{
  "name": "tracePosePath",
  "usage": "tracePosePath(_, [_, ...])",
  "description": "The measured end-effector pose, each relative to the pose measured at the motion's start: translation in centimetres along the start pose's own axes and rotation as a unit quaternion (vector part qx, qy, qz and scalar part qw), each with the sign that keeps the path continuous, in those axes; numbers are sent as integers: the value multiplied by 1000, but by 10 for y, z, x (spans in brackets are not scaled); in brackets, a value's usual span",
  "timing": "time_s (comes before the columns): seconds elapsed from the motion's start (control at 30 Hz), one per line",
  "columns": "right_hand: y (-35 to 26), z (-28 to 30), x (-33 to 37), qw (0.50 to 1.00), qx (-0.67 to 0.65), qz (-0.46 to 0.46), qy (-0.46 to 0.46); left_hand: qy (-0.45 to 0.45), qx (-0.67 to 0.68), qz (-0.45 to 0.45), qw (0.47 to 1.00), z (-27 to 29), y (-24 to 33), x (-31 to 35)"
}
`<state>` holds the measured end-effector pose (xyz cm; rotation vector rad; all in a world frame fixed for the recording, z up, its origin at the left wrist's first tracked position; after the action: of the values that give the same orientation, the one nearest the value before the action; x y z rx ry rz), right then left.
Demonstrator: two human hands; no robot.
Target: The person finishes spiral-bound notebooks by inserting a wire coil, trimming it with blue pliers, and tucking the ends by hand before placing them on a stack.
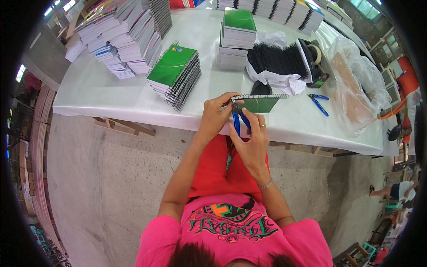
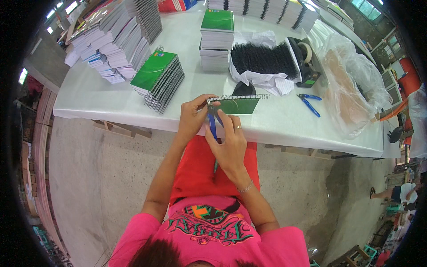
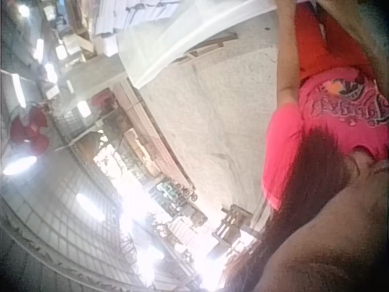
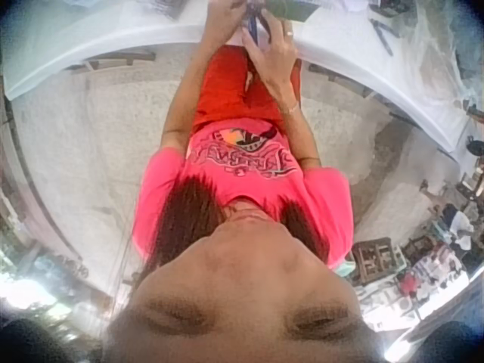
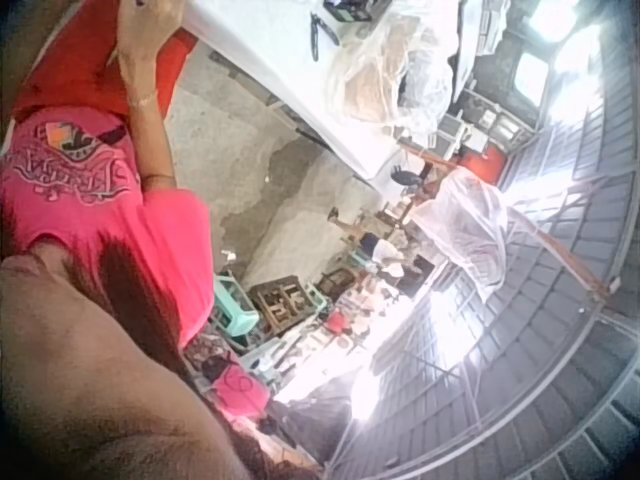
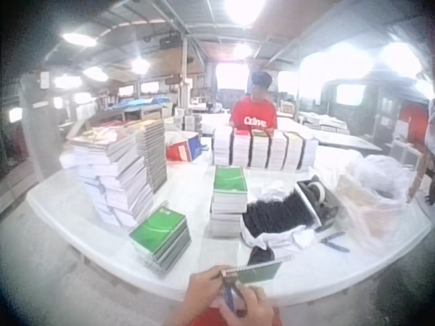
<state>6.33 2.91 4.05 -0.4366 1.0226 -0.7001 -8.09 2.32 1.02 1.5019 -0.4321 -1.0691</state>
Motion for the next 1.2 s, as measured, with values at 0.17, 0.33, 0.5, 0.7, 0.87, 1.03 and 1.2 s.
tracePosePath(0.17, [22,-15,6,582,-642,-441,-235,50,-21,-36,998,-8,22,9])
tracePosePath(0.33, [34,13,-22,751,-475,-343,-305,36,-48,-15,998,3,41,-1])
tracePosePath(0.5, [127,65,-69,986,13,-124,-110,227,-47,-4,973,85,92,-26])
tracePosePath(0.7, [183,67,-67,977,214,5,22,327,-88,-24,941,177,72,-48])
tracePosePath(0.87, [173,68,-64,964,259,-3,62,356,-190,-51,914,193,41,-42])
tracePosePath(1.03, [153,63,-75,964,249,17,90,361,-192,-15,912,205,15,-37])
tracePosePath(1.2, [122,49,-108,973,203,32,102,336,-40,33,940,206,-6,-38])
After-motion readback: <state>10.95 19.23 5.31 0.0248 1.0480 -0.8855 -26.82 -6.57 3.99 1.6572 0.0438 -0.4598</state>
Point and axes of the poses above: each hand's wrist, its own x-axis away from the middle knuckle, its own z-axis out of the back of the hand, y = z × x, the point moved 6 cm from there along -x, towards the middle knuckle, and after that the axes turned 5 degrees about y, right-handed, at the moved point
